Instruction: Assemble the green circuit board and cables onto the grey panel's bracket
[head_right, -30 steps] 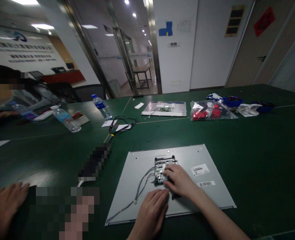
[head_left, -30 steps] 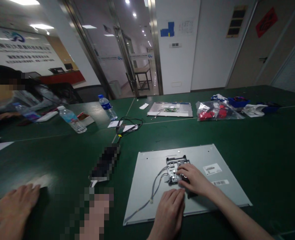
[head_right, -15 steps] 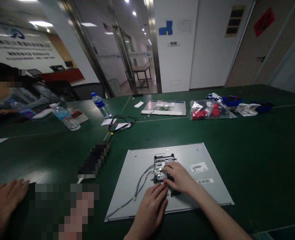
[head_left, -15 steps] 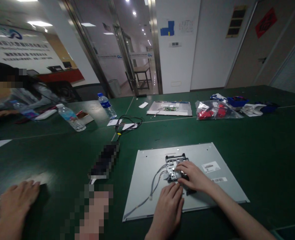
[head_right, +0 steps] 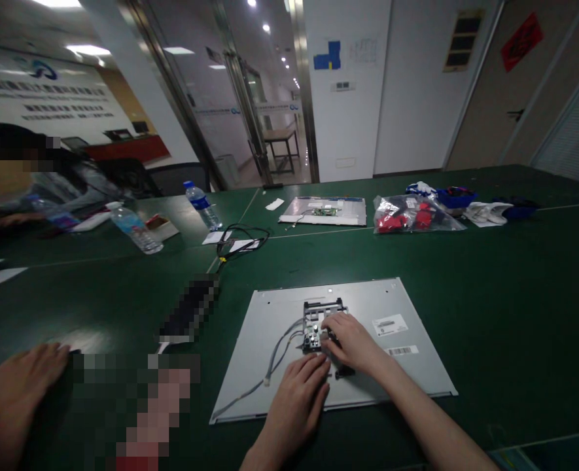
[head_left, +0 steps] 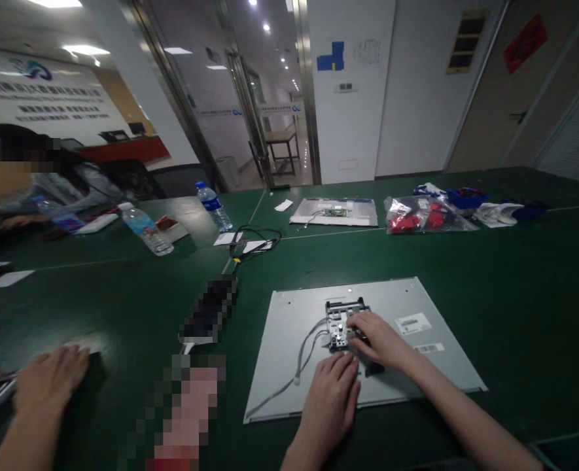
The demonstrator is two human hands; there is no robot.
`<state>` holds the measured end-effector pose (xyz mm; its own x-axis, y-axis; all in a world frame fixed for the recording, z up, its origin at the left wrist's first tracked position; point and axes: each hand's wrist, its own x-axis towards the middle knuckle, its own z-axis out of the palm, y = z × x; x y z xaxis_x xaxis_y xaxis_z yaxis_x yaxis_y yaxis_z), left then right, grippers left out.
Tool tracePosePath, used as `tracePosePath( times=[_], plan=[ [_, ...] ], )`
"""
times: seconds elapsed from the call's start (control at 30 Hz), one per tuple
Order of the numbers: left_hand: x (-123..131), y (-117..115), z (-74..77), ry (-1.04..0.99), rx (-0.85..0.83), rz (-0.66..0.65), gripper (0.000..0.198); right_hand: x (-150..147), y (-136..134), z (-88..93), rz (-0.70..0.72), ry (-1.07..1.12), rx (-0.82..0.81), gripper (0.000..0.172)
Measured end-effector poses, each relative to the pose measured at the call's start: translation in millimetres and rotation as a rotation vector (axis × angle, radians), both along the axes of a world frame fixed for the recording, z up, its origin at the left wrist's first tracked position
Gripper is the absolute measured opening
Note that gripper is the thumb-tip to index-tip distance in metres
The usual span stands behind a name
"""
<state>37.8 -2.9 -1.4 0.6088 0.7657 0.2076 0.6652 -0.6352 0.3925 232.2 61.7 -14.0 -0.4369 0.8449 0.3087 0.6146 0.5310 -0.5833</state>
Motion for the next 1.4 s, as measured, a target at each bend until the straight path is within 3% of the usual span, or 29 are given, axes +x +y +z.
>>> tracePosePath(
  times=[0.27,1.4],
  plan=[
    [-0.5,-2.9,1.6,0.009,0.001,-0.004,0.039,-0.2,-1.6,0.8,-0.004,0.008,0.017,0.007],
    [-8.8,25.2,1.6,0.062,-0.029,-0.010,0.040,-18.1,26.6,-10.3,-0.158,0.065,0.040,0.013]
  ],
)
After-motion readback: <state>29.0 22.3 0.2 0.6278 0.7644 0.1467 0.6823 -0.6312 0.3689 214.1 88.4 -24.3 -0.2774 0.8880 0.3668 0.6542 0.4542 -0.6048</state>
